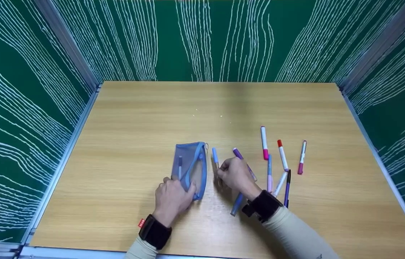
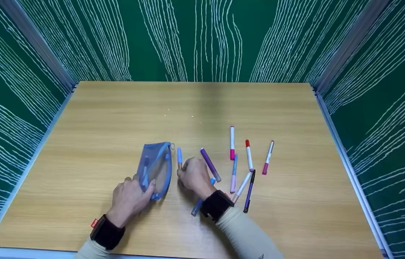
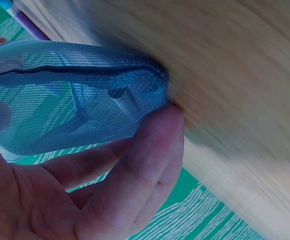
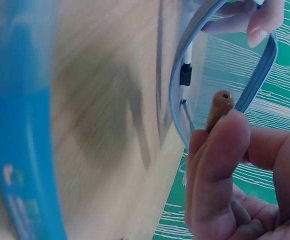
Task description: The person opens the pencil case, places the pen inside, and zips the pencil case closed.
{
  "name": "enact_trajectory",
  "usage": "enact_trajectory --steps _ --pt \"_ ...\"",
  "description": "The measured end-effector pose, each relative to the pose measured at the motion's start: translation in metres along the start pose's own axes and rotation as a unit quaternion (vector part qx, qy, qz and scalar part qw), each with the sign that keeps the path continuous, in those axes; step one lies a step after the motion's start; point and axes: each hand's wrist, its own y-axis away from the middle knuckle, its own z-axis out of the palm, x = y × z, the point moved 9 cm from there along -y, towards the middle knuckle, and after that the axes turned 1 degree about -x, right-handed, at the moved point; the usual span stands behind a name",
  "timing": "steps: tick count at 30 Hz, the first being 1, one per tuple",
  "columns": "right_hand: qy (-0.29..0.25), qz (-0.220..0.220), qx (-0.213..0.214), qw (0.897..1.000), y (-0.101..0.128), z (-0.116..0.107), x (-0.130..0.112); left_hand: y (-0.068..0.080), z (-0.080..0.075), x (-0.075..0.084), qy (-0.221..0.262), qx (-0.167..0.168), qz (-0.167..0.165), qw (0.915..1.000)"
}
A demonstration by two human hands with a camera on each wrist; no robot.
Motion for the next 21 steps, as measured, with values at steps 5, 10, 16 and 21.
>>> enact_trajectory --steps 5,10,16,21 --pt "-0.055 0.001 -0.024 0.998 0.002 0.008 -0.003 0.0 0.0 0.0 0.004 -0.01 -0.003 0.9999" --pt "-0.074 -0.002 -0.036 0.997 0.004 0.016 -0.008 0.0 0.0 -0.001 0.005 -0.013 -0.005 0.9999" --pt "-0.107 0.013 -0.068 0.992 0.005 0.027 -0.011 0.001 -0.001 0.001 0.005 -0.003 0.004 1.0" --pt "-0.169 0.047 -0.11 0.978 0.003 0.041 -0.012 0.0 -0.001 0.0 0.009 -0.009 0.001 0.9999"
